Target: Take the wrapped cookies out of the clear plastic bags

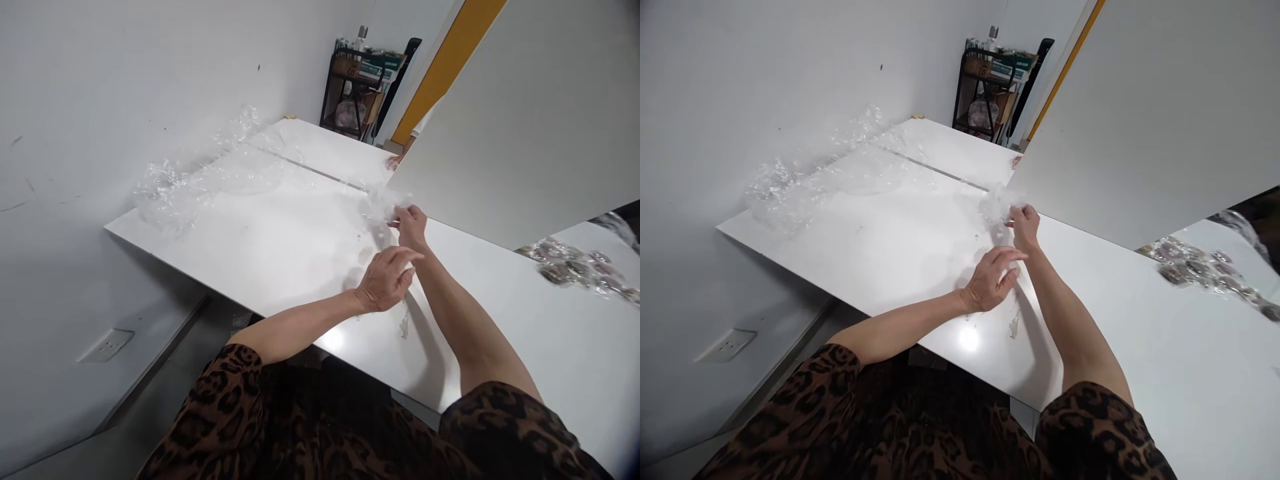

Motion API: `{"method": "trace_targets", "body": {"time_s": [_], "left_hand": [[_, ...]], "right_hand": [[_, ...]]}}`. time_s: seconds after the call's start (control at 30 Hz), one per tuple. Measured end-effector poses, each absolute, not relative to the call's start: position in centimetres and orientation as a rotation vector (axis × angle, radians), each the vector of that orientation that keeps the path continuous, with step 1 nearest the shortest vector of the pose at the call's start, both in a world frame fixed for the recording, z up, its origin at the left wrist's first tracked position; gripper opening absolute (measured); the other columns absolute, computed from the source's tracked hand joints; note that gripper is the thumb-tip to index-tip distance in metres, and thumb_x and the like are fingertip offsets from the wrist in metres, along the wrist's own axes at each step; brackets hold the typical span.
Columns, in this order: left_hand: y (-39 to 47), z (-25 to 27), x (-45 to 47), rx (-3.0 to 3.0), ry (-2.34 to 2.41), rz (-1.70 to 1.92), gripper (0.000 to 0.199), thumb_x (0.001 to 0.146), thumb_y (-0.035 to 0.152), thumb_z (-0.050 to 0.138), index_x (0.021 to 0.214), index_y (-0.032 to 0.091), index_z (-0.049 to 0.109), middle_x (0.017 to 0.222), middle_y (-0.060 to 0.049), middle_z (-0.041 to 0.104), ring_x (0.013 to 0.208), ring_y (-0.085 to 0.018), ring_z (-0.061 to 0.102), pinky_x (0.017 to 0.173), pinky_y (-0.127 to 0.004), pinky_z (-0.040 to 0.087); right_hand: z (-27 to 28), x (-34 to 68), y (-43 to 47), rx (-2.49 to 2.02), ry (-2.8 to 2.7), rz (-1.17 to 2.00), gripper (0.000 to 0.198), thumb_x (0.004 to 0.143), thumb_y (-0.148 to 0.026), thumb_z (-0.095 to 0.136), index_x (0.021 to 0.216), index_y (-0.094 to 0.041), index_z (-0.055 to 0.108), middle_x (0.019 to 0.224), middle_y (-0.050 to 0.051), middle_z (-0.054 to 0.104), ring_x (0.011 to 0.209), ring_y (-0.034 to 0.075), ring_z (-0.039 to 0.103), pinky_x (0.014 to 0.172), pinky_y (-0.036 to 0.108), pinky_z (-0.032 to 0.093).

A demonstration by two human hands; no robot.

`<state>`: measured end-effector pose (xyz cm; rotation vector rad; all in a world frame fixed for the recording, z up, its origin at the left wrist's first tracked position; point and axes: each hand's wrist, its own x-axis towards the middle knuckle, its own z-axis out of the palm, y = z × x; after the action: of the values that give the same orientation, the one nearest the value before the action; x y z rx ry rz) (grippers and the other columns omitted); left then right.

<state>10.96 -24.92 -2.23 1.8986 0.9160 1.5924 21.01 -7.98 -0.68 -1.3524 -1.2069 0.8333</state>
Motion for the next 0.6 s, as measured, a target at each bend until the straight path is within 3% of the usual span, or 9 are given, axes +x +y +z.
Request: {"method": "trace_targets", "body": {"time_s": [0.13, 0.27, 0.4, 0.5, 0.6], "left_hand": [[-23.9, -1.6, 10.9, 1.122, 1.105, 1.444, 0.024, 0.102, 0.038, 0.062, 0.117, 0.019, 0.06, 0.118, -0.012, 0.067, 0.1, -0.02, 0.067, 0.095, -0.035, 0.058], [-23.2, -0.4, 10.4, 0.532, 0.952, 1.262, 0.046, 0.104, 0.059, 0.053, 0.129, 0.019, 0.051, 0.111, -0.009, 0.065, 0.081, -0.015, 0.068, 0.082, -0.032, 0.061], [-23.5, 0.5, 9.8, 0.395, 0.662, 1.187, 0.065, 0.099, 0.076, 0.047, 0.136, 0.022, 0.052, 0.11, -0.009, 0.069, 0.084, -0.018, 0.073, 0.083, -0.037, 0.064], [-23.9, 0.6, 9.4, 0.567, 0.68, 1.282, 0.045, 0.1, 0.06, 0.064, 0.131, 0.028, 0.058, 0.111, -0.004, 0.07, 0.081, -0.013, 0.071, 0.084, -0.03, 0.061], [-23.8, 0.9, 8.8, 0.654, 0.734, 1.426, 0.018, 0.101, 0.039, 0.067, 0.108, 0.022, 0.064, 0.12, -0.003, 0.071, 0.087, -0.01, 0.072, 0.086, -0.025, 0.058]], "right_hand": [[0.6, 24.7, -15.1, -0.987, -0.932, 1.186, 0.028, 0.065, -0.025, 0.079, 0.077, -0.022, 0.055, 0.074, -0.004, 0.063, 0.061, 0.009, 0.058, 0.054, 0.021, 0.054], [1.1, 26.5, -21.2, -0.924, -0.822, 1.314, 0.043, 0.058, -0.02, 0.079, 0.099, -0.023, 0.066, 0.077, -0.006, 0.07, 0.059, 0.01, 0.063, 0.054, 0.023, 0.06], [0.4, 26.9, -23.6, -0.915, -0.793, 1.431, 0.051, 0.058, -0.02, 0.079, 0.106, -0.027, 0.065, 0.072, -0.008, 0.069, 0.056, 0.01, 0.063, 0.054, 0.023, 0.06], [-0.3, 27.0, -23.5, -0.937, -0.771, 1.424, 0.049, 0.055, -0.021, 0.081, 0.1, -0.027, 0.064, 0.071, -0.008, 0.068, 0.059, 0.011, 0.064, 0.056, 0.023, 0.06], [-0.8, 27.7, -23.0, -0.956, -0.75, 1.31, 0.045, 0.055, -0.021, 0.082, 0.094, -0.028, 0.061, 0.079, -0.008, 0.069, 0.064, 0.011, 0.065, 0.062, 0.025, 0.061]]}}
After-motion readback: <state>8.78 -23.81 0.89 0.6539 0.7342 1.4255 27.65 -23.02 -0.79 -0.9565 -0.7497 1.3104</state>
